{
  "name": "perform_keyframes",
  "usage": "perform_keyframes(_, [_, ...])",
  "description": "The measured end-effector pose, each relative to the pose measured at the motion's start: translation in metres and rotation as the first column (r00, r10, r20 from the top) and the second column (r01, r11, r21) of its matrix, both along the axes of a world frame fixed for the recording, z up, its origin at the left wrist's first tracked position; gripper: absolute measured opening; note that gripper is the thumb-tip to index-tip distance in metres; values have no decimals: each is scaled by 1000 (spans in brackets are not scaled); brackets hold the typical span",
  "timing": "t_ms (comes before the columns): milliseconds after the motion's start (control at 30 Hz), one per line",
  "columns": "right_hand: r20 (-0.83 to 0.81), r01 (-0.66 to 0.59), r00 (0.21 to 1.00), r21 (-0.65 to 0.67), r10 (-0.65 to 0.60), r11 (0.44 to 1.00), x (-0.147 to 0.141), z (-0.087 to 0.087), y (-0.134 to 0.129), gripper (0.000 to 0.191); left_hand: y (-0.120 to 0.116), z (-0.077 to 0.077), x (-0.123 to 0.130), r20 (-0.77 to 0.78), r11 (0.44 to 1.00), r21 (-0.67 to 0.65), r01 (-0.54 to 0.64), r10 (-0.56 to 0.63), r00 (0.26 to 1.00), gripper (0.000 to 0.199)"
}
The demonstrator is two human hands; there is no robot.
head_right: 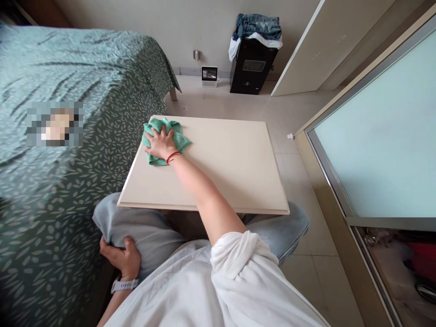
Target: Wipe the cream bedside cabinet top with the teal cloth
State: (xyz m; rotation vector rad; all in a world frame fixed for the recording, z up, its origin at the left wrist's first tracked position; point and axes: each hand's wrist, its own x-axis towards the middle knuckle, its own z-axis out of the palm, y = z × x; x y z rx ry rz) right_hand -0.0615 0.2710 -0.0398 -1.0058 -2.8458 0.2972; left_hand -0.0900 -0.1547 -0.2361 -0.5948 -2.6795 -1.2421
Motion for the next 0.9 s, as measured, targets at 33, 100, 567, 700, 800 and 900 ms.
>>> perform_keyframes(33, [-4,-47,999,12,47,999,-5,1,-5,74,0,0,0,-2,1000,3,1,-1,1000,112])
perform_keyframes(100, [2,-156,988,22,156,987,-9,4,-12,71,-1,1,0,-7,1000,3,5,-5,1000,112])
perform_keyframes(567, [23,-188,981,-95,191,977,71,1,14,76,-1,-1,-2,8,1000,5,9,-9,1000,107])
perform_keyframes(700, [36,-71,997,-96,75,993,116,0,45,79,2,4,-1,14,1000,0,7,-7,1000,109])
perform_keyframes(800, [24,49,999,-68,-47,997,158,-5,69,78,4,5,-1,21,1000,2,-1,1,1000,110])
perform_keyframes(900, [28,192,981,-30,-191,981,205,-10,88,77,4,5,-2,44,1000,20,-13,12,999,106])
